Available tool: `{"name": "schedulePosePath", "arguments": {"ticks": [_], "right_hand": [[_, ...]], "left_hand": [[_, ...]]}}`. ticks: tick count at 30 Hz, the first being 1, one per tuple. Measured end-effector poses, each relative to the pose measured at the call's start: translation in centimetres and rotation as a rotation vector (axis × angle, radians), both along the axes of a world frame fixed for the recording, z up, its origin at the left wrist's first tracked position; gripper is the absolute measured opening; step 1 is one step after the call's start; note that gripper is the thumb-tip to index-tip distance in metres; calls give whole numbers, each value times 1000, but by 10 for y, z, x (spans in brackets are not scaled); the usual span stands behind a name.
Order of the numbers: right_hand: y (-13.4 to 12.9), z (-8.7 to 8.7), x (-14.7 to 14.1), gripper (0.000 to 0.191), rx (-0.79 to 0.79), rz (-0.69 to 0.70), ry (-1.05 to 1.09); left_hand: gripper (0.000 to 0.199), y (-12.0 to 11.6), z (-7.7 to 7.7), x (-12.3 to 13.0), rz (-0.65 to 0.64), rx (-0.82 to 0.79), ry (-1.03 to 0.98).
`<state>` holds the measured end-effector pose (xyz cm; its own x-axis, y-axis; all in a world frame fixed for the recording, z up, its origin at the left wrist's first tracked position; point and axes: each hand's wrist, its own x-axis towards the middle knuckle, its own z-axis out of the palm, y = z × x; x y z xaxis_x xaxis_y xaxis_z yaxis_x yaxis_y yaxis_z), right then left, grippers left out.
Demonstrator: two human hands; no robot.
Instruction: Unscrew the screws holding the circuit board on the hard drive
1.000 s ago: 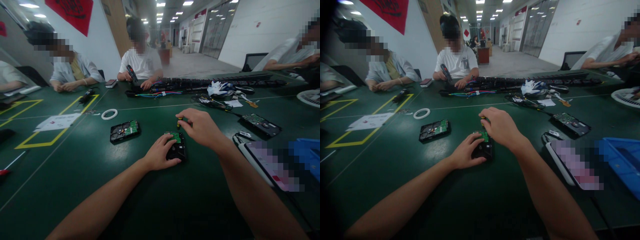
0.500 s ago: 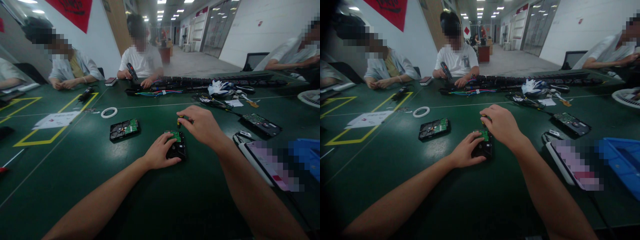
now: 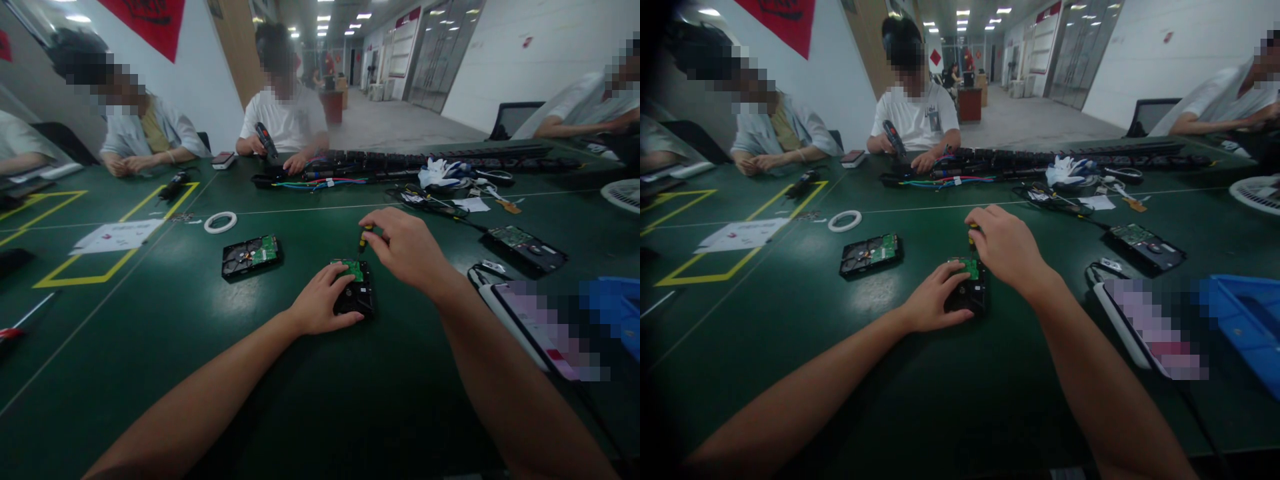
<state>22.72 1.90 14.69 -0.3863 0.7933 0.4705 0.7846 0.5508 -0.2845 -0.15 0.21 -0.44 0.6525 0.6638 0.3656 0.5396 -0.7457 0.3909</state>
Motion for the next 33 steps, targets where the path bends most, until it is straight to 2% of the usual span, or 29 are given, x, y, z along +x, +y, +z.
{"name": "schedulePosePath", "arguments": {"ticks": [5, 15, 21, 25, 30, 33], "right_hand": [[2, -2, 2, 17, 26, -8, 21], [-2, 1, 5, 22, -21, 100, 47], [-2, 3, 2, 5, 10, -33, -18], [-3, 2, 1, 8, 31, -111, -73], [-1, -1, 1, 11, 48, -145, -75], [0, -1, 1, 7, 37, -103, -66]], "left_hand": [[88, 0, 0, 0, -3, -3, -16], [87, 0, 2, 0, -3, 12, -5], [87, 0, 3, 0, -9, 4, -1], [87, 0, 3, 0, -7, -10, -14], [86, -1, 4, 0, -11, -27, -18], [86, -1, 4, 0, -7, -28, -12]]}}
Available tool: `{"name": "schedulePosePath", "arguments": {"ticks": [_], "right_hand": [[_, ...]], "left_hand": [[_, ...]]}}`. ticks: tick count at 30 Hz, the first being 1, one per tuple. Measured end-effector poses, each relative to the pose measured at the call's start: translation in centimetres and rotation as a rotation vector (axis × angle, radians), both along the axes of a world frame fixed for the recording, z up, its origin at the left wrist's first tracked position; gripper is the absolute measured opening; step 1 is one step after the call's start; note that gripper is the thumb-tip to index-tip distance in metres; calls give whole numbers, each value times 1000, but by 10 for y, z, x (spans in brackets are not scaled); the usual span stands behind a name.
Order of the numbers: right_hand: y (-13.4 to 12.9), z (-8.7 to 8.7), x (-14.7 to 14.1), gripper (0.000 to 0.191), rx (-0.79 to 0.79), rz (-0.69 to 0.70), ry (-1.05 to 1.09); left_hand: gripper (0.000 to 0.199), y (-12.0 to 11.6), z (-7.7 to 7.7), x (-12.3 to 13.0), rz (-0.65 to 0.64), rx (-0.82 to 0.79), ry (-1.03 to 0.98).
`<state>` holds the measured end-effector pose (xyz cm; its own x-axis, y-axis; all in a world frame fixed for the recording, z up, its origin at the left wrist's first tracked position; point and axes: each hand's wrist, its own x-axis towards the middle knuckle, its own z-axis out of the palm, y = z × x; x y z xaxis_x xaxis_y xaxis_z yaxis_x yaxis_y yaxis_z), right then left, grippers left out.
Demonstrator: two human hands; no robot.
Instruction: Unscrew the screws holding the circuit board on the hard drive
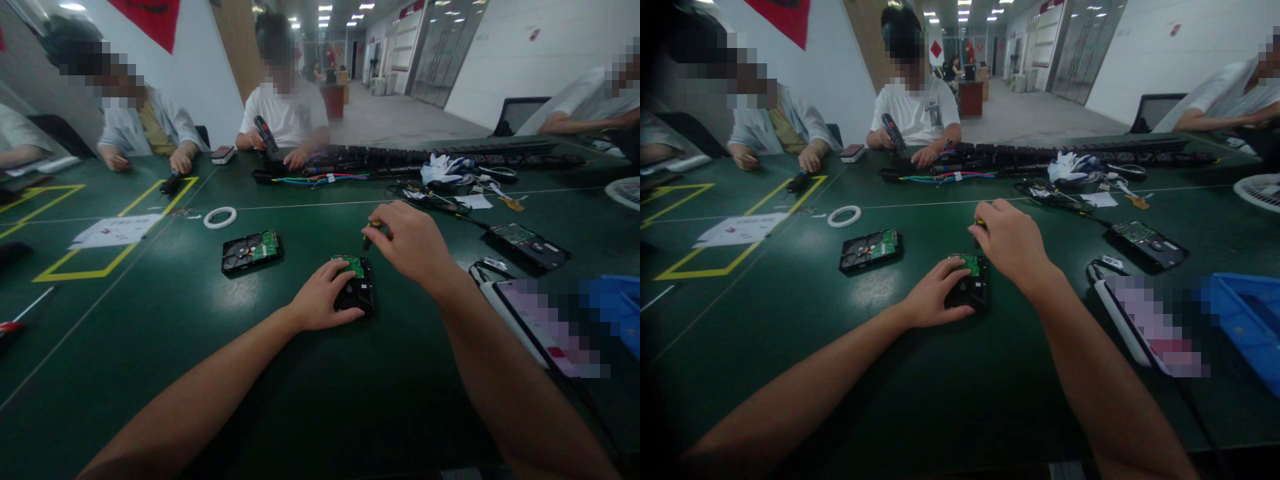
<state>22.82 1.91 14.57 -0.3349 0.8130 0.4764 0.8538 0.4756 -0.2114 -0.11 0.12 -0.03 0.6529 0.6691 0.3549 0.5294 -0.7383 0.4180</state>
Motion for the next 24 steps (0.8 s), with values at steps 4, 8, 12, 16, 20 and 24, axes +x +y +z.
{"name": "schedulePosePath", "arguments": {"ticks": [4, 8, 12, 16, 20, 24], "right_hand": [[0, 0, 1, 22, -51, 145, 51], [-2, 0, 2, 31, -82, 210, 78], [-1, 0, 2, 32, -90, 188, 74], [0, 1, 2, 26, -83, 136, 53], [2, -1, 1, 22, -72, 88, 58], [4, -3, 1, 17, -47, 63, 61]], "left_hand": [[86, 0, 0, 0, 2, 13, 12], [86, -1, 1, 0, 4, 19, 16], [86, -1, 1, 0, 3, 8, 11], [87, 0, 0, -1, 6, 9, 12], [86, 0, 0, 0, 4, 6, 4], [86, -1, 1, 0, 8, 10, 9]]}}
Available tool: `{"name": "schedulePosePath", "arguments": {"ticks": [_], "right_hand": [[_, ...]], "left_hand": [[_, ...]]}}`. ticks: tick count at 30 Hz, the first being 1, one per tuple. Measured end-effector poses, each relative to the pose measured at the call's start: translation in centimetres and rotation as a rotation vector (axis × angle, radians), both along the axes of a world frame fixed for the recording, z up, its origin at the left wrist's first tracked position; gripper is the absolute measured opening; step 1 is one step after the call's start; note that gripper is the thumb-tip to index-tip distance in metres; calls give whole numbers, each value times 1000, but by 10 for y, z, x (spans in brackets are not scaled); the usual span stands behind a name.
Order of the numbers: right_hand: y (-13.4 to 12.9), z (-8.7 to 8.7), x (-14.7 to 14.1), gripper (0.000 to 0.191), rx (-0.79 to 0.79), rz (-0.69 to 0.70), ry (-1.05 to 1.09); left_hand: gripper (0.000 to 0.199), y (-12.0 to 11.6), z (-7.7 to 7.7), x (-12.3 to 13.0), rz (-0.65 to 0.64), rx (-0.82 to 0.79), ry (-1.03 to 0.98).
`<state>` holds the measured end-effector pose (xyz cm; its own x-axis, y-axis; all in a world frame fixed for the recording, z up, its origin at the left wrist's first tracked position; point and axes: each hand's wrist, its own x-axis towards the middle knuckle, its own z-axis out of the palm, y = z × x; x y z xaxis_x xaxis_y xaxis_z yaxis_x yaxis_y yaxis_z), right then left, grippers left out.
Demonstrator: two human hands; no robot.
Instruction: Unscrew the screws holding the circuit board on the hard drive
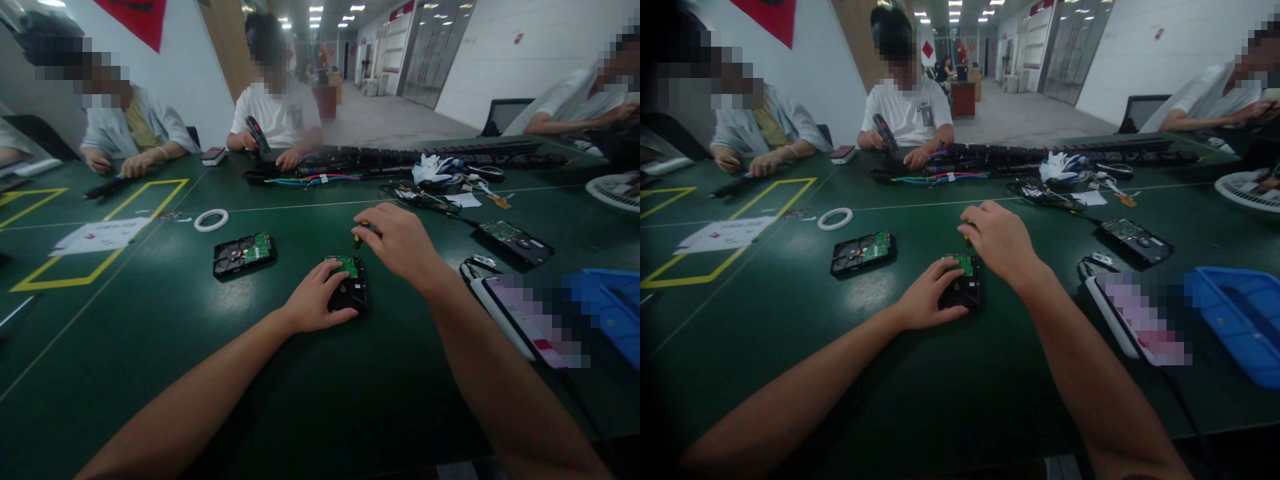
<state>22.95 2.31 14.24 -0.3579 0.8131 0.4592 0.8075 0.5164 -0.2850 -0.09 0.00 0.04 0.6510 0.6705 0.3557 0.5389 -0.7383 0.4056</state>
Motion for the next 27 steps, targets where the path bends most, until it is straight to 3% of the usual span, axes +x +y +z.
{"name": "schedulePosePath", "arguments": {"ticks": [17, 27], "right_hand": [[-4, 6, 0, 23, -34, 76, 35], [-7, 6, 1, 33, -57, 238, 86]], "left_hand": [[85, 0, 0, -1, -2, 3, -3], [85, 0, -1, -1, 4, 9, 2]]}}
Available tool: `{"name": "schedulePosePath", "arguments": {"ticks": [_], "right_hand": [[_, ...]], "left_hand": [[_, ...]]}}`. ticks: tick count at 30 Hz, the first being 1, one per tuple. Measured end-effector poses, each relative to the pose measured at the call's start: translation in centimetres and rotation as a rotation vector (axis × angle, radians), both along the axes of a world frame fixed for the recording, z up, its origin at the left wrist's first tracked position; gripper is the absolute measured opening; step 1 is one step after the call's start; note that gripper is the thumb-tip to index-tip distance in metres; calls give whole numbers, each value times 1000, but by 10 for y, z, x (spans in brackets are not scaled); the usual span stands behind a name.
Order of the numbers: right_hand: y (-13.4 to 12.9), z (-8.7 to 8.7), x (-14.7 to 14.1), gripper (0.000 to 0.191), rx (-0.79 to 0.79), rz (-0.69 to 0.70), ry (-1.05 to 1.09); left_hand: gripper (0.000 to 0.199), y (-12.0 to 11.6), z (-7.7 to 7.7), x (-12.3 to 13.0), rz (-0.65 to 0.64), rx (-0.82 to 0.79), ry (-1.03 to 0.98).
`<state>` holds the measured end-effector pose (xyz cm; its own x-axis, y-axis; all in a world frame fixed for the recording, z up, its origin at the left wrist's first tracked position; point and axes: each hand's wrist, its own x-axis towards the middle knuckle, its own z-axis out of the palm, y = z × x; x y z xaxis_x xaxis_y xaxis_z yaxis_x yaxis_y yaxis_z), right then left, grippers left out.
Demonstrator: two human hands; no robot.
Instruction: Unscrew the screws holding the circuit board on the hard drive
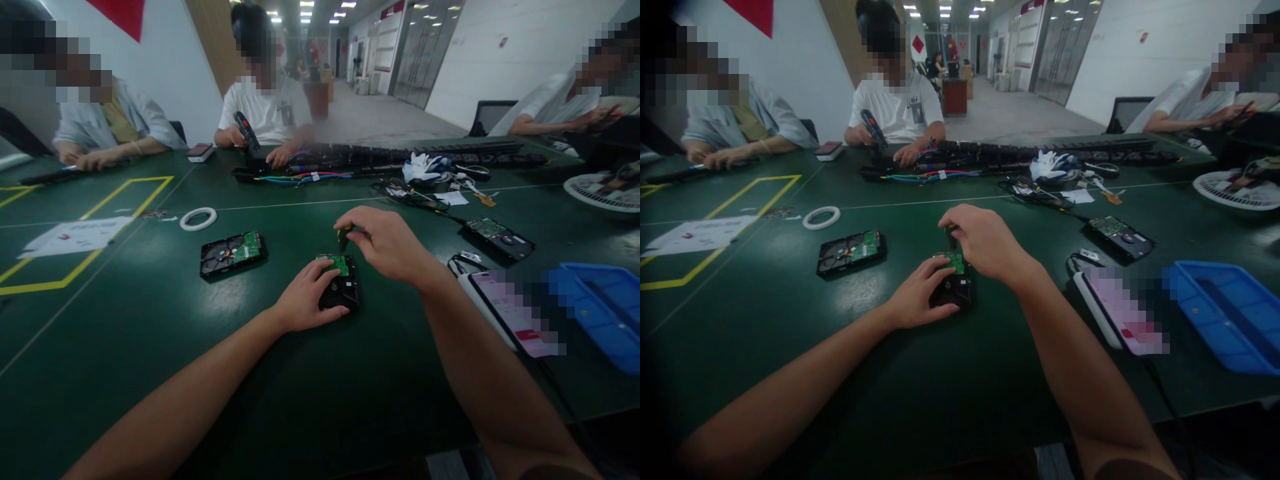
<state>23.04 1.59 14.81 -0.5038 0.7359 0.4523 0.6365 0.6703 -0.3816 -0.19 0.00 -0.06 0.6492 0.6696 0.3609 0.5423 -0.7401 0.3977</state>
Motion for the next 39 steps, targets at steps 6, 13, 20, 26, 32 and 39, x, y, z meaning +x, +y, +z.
{"name": "schedulePosePath", "arguments": {"ticks": [6, 13, 20, 26, 32, 39], "right_hand": [[0, 1, -1, 33, -9, -19, -30], [4, -1, 1, 20, 37, -150, -10], [1, 0, -1, 10, 43, -247, -48], [5, -1, 0, 17, 45, -202, -46], [5, -3, 1, 33, 10, -138, -18], [5, -6, -1, 21, 46, -150, -3]], "left_hand": [[86, 1, -1, 0, -1, 11, 15], [86, 2, -2, 0, -11, 4, 19], [87, 0, 0, 1, -7, 3, -4], [87, 0, 0, 1, -6, 7, -11], [86, 2, -2, 1, -10, 19, -2], [86, 2, -3, 2, -12, 16, -17]]}}
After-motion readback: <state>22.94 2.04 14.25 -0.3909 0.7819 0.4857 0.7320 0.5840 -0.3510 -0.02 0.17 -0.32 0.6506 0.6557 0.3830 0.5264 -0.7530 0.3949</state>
